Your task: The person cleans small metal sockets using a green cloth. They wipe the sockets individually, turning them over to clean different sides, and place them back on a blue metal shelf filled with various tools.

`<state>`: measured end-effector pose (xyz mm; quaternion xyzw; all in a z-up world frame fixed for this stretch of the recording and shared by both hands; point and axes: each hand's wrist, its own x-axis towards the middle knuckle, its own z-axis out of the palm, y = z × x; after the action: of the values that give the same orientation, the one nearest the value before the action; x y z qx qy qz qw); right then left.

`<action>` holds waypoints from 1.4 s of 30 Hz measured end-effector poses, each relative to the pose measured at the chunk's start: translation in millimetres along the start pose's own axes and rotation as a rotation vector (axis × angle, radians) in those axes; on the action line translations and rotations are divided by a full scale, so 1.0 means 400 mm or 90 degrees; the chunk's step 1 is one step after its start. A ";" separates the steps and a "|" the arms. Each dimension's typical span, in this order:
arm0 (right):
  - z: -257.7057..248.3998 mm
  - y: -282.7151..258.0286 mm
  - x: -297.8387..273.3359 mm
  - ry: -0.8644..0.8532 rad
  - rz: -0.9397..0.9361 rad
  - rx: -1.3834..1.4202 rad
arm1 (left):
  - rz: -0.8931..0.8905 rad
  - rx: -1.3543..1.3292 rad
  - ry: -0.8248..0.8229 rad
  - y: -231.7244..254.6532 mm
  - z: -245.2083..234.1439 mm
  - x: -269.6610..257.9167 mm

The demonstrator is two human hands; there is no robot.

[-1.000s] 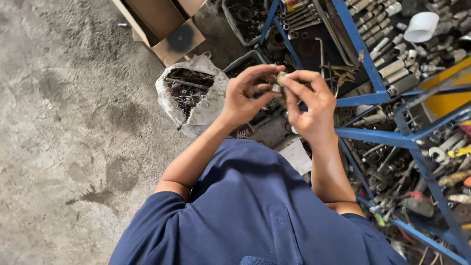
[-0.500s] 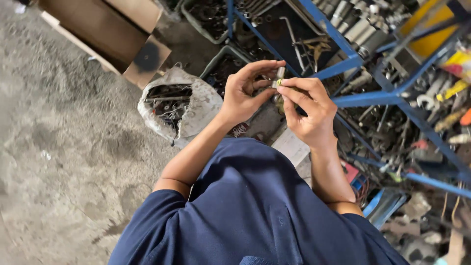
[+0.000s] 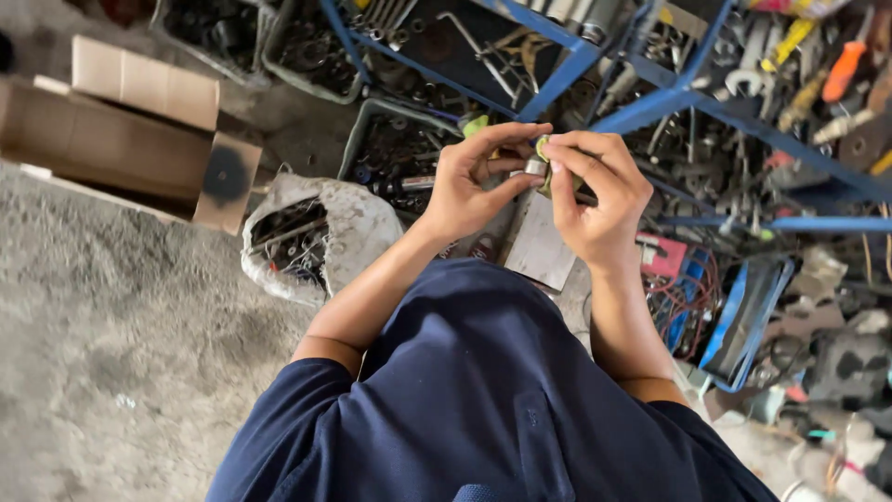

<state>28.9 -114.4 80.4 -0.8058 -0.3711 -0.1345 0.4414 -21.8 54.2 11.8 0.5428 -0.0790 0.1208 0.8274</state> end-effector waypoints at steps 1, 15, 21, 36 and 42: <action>-0.009 -0.004 -0.005 0.008 0.007 -0.008 | -0.005 -0.004 -0.011 -0.006 0.002 0.008; -0.096 0.012 -0.059 0.045 -0.027 -0.084 | -0.040 -0.031 -0.128 -0.067 0.067 0.068; -0.107 0.021 -0.051 0.059 -0.005 -0.091 | -0.028 -0.035 -0.134 -0.070 0.077 0.080; -0.116 0.038 -0.042 0.040 -0.065 -0.062 | -0.019 -0.020 -0.189 -0.061 0.069 0.102; -0.127 0.048 -0.042 0.047 -0.011 -0.082 | -0.011 -0.019 -0.196 -0.041 0.073 0.110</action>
<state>36.7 -170.1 88.7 -0.8238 -0.3522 -0.1912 0.4009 25.1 26.2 20.6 0.5431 -0.2021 0.0282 0.8145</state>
